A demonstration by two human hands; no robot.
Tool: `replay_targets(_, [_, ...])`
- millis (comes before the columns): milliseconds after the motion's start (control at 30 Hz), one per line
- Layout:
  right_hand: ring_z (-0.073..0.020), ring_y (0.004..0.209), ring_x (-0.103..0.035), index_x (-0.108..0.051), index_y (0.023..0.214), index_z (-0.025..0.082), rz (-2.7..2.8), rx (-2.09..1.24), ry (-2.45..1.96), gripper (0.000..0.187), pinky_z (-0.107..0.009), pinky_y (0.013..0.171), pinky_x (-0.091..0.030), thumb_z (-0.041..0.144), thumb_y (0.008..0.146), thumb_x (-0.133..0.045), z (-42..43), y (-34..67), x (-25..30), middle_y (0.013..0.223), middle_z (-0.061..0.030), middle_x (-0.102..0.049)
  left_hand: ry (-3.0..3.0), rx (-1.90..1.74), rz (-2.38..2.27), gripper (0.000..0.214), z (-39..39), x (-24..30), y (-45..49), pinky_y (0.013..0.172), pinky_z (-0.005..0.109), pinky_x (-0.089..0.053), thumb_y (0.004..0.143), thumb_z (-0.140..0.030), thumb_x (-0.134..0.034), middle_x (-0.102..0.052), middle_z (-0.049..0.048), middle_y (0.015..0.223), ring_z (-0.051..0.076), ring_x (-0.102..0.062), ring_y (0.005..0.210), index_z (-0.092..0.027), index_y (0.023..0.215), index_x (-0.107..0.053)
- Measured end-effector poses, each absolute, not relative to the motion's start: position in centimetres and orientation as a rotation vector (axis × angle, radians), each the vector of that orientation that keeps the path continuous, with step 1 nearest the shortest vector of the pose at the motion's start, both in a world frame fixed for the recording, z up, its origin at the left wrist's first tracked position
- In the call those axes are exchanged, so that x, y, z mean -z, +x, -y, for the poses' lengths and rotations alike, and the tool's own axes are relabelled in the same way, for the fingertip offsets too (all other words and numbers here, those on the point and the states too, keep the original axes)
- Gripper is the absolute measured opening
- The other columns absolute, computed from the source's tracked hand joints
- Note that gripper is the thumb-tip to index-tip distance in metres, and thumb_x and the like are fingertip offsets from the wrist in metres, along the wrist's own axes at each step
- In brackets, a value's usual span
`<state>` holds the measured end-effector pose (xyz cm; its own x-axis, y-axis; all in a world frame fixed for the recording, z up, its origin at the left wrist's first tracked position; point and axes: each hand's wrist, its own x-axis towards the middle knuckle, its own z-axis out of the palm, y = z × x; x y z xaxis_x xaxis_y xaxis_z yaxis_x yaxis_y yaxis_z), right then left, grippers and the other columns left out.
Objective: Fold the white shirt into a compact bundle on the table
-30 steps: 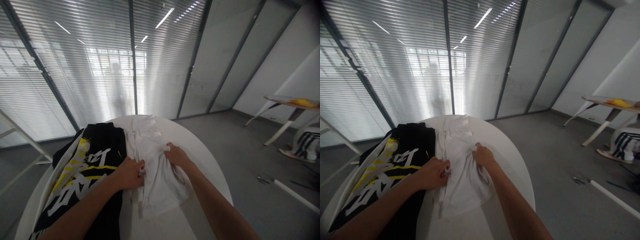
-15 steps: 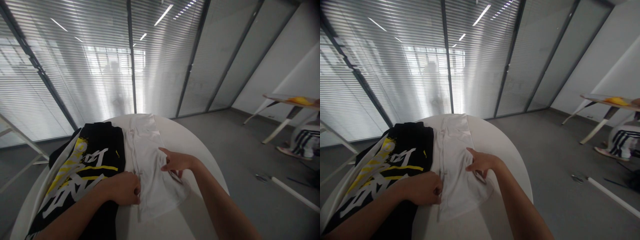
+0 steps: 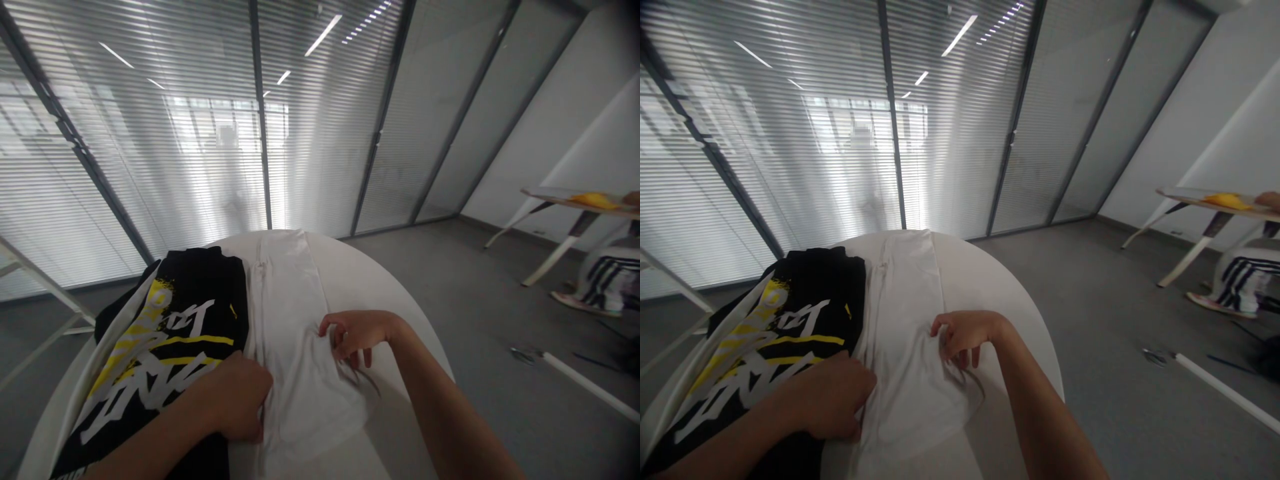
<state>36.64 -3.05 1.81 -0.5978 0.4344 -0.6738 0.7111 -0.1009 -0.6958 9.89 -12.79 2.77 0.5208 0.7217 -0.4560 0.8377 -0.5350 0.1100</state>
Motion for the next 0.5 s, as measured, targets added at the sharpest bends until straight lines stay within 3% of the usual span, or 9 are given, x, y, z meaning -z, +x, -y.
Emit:
replay_targets(100, [-0.0166, 0.063, -0.067, -0.048, 0.109, 0.019, -1.888, 1.759, 1.269, 0.051, -0.029, 0.05, -0.055, 0.025, 0.065, -0.072, 3.0, 36.4, -1.4, 0.087, -0.0006, -0.064, 2.448, 0.432, -1.237, 0.051, 13.5, -2.7, 10.2, 0.085, 0.048, -0.045, 0.061, -0.045, -0.073, -0.07, 0.0157, 0.1, 0.035, -0.064, 0.094, -0.018, 0.104, -0.066])
replay_targets(200, [-0.0181, 0.063, -0.067, -0.049, 0.09, 0.017, -1.837, 1.697, 1.24, 0.039, -0.028, 0.049, -0.055, 0.028, 0.063, -0.074, 2.7, 36.4, -0.7, 0.076, -0.0002, -0.065, 2.436, 0.38, -1.152, 0.063, 14.1, -2.5, 10.6, 0.093, 0.049, -0.039, 0.063, -0.052, -0.072, -0.067, 0.0148, 0.111, 0.034, -0.06, 0.103, -0.021, 0.117, -0.059])
replay_targets(333, [-0.0178, 0.06, -0.066, -0.051, 0.083, 0.017, -1.773, 1.634, 1.256, 0.038, -0.028, 0.049, -0.055, 0.035, 0.061, -0.077, 2.3, 36.5, -0.1, 0.071, -0.0006, -0.066, 2.411, 0.516, -1.09, 0.047, 14.8, -2.7, 11.6, 0.093, 0.051, -0.038, 0.064, -0.04, -0.072, -0.069, 0.0129, 0.105, 0.034, -0.062, 0.099, -0.022, 0.107, -0.061])
replay_targets(433, [-0.0174, 0.058, -0.066, -0.055, 0.083, 0.016, -1.759, 1.58, 1.28, 0.036, -0.029, 0.05, -0.055, 0.033, 0.06, -0.077, 2.3, 36.3, -0.2, 0.07, -0.0006, -0.066, 2.455, 0.541, -1.078, 0.025, 15.2, -3.1, 12.1, 0.089, 0.05, -0.041, 0.07, -0.022, -0.06, -0.071, 0.0132, 0.093, 0.033, -0.066, 0.09, -0.02, 0.094, -0.063])
replay_targets(500, [-0.0176, 0.058, -0.066, -0.057, 0.085, 0.015, -1.779, 1.587, 1.266, 0.035, -0.03, 0.051, -0.055, 0.031, 0.06, -0.076, 2.4, 36.2, -0.4, 0.071, -0.0009, -0.066, 2.493, 0.505, -1.056, 0.022, 15.3, -3.2, 12.0, 0.086, 0.047, -0.043, 0.071, -0.015, -0.053, -0.071, 0.0123, 0.089, 0.031, -0.067, 0.088, -0.02, 0.089, -0.063])
